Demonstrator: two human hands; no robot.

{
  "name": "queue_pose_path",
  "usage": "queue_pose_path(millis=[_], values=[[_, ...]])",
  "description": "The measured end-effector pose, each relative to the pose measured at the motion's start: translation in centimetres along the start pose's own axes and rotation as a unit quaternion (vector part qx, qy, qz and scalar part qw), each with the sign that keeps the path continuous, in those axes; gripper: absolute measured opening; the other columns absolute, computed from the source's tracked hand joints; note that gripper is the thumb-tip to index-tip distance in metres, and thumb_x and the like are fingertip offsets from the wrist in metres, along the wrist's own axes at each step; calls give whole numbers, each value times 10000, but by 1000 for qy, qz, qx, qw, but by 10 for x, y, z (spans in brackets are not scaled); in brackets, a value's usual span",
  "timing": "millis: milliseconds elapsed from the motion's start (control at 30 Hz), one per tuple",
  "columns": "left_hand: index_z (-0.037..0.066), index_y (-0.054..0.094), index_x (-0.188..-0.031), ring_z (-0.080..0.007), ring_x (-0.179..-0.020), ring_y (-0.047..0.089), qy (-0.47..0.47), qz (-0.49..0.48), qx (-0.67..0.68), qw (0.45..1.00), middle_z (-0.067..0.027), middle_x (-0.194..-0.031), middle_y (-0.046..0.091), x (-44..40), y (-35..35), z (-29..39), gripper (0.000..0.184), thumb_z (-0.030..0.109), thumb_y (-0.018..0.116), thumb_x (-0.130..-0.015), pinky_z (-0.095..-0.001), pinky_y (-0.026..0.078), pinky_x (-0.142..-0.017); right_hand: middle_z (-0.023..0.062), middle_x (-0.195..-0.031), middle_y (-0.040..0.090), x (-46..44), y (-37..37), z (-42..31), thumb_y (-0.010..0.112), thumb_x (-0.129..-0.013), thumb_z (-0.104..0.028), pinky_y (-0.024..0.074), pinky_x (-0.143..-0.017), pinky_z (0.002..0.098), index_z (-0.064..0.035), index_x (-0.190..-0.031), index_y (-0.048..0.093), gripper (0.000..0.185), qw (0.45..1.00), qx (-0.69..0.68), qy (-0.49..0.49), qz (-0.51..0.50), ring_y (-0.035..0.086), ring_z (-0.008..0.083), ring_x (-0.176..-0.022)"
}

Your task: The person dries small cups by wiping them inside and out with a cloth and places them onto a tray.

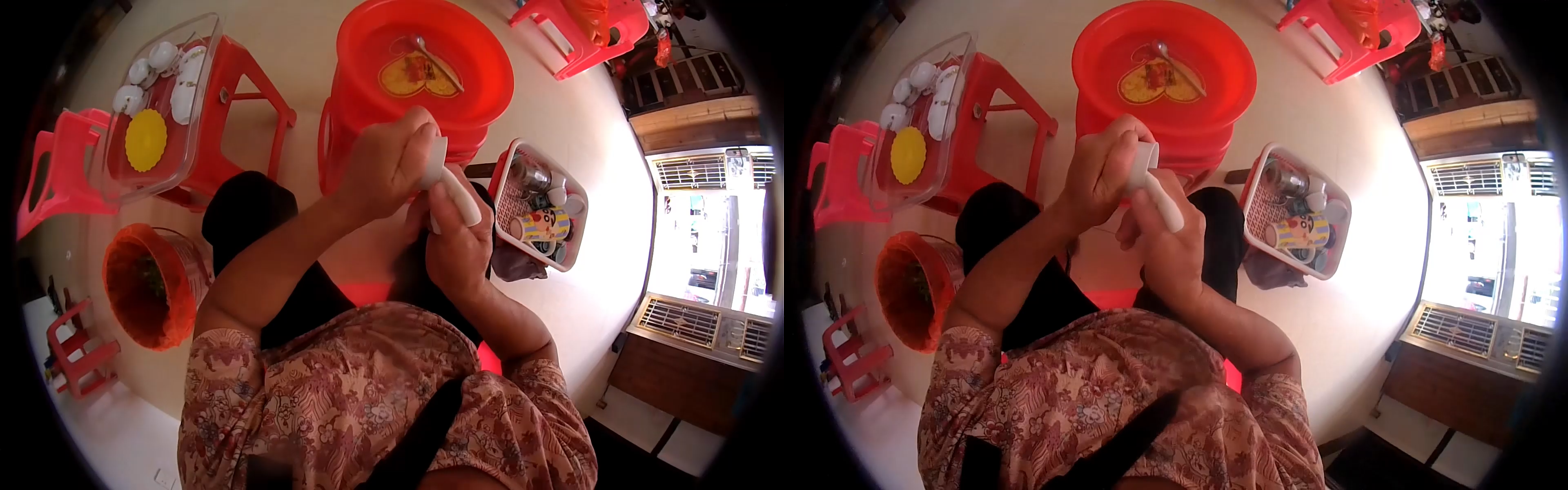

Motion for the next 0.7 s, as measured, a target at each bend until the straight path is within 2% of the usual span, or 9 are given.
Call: queue_pose_path(millis=[33, 67, 167, 267, 300, 367, 500, 633, 700], values=[[-8, 456, -768, -220, -566, 510, 2, 4, 5, 1000, -132, -634, 448, 0, 0, -3, 268, 209, 415, -918, -350, 382, -532, 89, -733, 586, 1, 1, 0, 523, -858, -21, 430, -517, 251, -4, -977, 557, 125, 999, 34, -22, 4, 547, 143, -549], [-4, 464, -775, -211, -544, 500, 4, 8, 10, 1000, -114, -625, 452, -1, 0, -6, 263, 212, 421, -917, -349, 379, -524, 100, -785, 596, -3, -1, -1, 548, -835, -21, 441, -524, 263, -7, -971, 566, 138, 979, 141, -147, -29, 553, 168, -567], [20, 534, -833, -138, -509, 479, -7, -33, 141, 989, -63, -592, 488, 2, 9, -41, 348, 287, 343, -949, -272, 391, -483, 120, -1028, 604, -31, -38, 21, 659, -684, -40, 490, -565, 319, -38, -961, 608, 281, 799, 397, -427, -151, 573, 270, -675], [62, 567, -843, -99, -439, 433, -407, -109, 353, 835, -27, -601, 497, 7, 7, -13, 335, 310, 367, -947, -218, 336, -393, 99, -1033, 610, -29, -38, -16, 669, -627, -57, 497, -570, 328, -63, -983, 617, 360, 673, 532, -458, -233, 586, 258, -721], [69, 570, -850, -88, -416, 409, -407, -141, 375, 821, -18, -600, 494, 7, 7, -14, 330, 313, 370, -946, -203, 308, -371, 75, -1045, 612, -29, -38, -21, 661, -595, -61, 491, -562, 317, -88, -1016, 622, 424, 663, 534, -471, -231, 583, 244, -750], [84, 576, -863, -67, -371, 359, -405, -204, 417, 788, 0, -597, 488, 4, 7, -16, 321, 320, 375, -945, -173, 253, -326, 98, -1073, 592, -24, -35, -31, 671, -607, -46, 504, -591, 332, -87, -1035, 618, 434, 661, 539, -474, -217, 589, 253, -778], [81, 566, -878, -61, -347, 325, -392, -172, 411, 805, 11, -585, 476, 2, 12, -22, 312, 323, 379, -945, -167, 221, -312, 159, -1183, 501, -18, -37, -22, 722, -612, -43, 525, -674, 372, -82, -1061, 611, 464, 711, 511, -463, -139, 602, 286, -841], [87, 567, -885, -52, -369, 352, -354, -168, 408, 825, 16, -606, 496, 1, 8, -22, 315, 325, 371, -950, -170, 241, -317, 194, -1307, 369, -14, -42, -18, 785, -607, -525, 438, -847, 414, -30, -1233, 507, 844, 814, 444, -355, -116, 521, 287, -1039], [89, 571, -891, -48, -386, 372, -332, -163, 402, 837, 13, -629, 515, 1, 7, -21, 320, 325, 365, -954, -170, 256, -323, 183, -1308, 372, -15, -43, -19, 744, -605, -599, 465, -801, 384, -19, -1262, 471, 919, 832, 420, -347, -105, 533, 269, -1006]])
Point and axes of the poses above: each hand's wrist, its own x-axis away from the middle knuckle, its own y-axis out of the palm, z = x × y, the point moved 3 cm from there along -x, towards the middle knuckle
